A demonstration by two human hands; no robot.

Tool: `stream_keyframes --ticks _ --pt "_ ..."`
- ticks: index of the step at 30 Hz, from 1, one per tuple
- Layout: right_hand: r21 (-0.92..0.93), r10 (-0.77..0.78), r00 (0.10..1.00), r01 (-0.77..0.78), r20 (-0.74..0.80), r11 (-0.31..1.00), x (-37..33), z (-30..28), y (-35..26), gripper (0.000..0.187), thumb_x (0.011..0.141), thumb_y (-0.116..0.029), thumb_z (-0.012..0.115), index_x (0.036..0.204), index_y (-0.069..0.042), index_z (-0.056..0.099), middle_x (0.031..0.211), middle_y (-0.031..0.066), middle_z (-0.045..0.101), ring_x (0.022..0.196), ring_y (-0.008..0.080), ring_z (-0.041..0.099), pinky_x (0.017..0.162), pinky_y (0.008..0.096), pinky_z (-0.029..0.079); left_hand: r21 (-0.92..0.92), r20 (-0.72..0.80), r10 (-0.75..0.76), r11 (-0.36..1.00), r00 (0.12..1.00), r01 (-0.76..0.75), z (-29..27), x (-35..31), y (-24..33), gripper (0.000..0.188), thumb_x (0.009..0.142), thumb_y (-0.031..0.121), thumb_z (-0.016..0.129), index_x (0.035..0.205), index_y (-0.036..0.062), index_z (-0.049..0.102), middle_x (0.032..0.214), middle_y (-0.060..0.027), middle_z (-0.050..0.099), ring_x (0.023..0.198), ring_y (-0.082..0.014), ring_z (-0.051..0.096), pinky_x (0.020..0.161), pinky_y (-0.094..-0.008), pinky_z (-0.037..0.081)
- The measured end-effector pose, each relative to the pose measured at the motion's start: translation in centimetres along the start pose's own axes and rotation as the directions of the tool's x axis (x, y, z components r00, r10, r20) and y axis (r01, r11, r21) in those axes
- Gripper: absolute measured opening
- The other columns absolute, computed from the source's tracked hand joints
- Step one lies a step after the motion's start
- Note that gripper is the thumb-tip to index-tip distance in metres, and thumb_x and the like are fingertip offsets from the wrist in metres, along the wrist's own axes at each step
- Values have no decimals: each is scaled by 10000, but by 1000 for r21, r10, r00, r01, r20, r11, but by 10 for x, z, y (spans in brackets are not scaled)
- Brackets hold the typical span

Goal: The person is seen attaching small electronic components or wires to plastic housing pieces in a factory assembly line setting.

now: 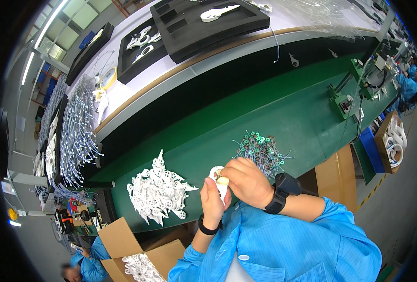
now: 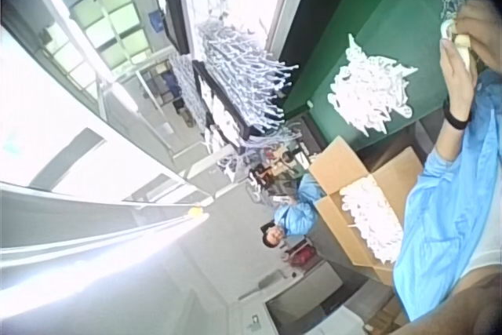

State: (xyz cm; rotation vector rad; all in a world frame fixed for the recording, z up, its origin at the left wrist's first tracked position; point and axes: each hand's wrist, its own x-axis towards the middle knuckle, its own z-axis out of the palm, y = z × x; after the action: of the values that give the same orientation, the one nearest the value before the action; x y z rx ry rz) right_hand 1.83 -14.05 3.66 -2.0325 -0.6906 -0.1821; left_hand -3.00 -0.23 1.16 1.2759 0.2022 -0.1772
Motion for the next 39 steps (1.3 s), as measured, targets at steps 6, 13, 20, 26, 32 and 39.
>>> stream_keyframes --ticks 6,13,20,26,32,39 --pt "15 -15 1000 15 0 1000 0 9 7 222 698 71 613 904 -11 605 854 102 573 790 302 542 720 375 438 285 -48 160 948 986 -140 -4 3 -21 498 1029 436 271 1086 4 514 566 18 469 446 -43 414 395 -194 312" --pt "147 67 998 -64 -17 987 -6 29 26 157 741 38 578 889 -8 601 850 109 556 802 297 516 722 370 427 337 -100 196 929 975 -153 -6 5 -21 491 1029 431 280 1090 3 514 578 20 473 470 -40 436 412 -188 320" --pt "246 182 978 -202 102 948 0 25 29 109 779 -21 607 886 -16 629 879 107 565 854 285 527 750 362 429 -128 -43 -75 989 996 69 -12 7 -10 572 1021 489 204 1076 5 503 507 9 420 358 -68 341 320 -215 259" --pt "121 126 981 -144 145 982 3 9 13 192 800 -57 601 986 -23 635 912 97 575 911 272 546 808 361 413 -122 -41 -59 991 997 53 -10 7 -3 580 1021 493 185 1031 9 504 495 6 401 347 -71 325 312 -217 254" --pt "17 96 990 -98 108 995 5 11 10 161 787 -48 604 946 -39 629 896 70 578 880 259 544 805 363 397 57 -79 16 998 997 -11 -7 6 -8 552 1026 471 211 1043 8 509 510 11 423 373 -59 349 333 -209 263" --pt "-57 -58 998 60 40 997 5 21 15 128 719 -13 610 841 -46 594 812 82 554 789 281 531 712 372 422 461 -136 167 883 977 -86 -5 3 -14 415 1040 357 289 991 24 532 559 1 482 469 -79 463 432 -238 353"
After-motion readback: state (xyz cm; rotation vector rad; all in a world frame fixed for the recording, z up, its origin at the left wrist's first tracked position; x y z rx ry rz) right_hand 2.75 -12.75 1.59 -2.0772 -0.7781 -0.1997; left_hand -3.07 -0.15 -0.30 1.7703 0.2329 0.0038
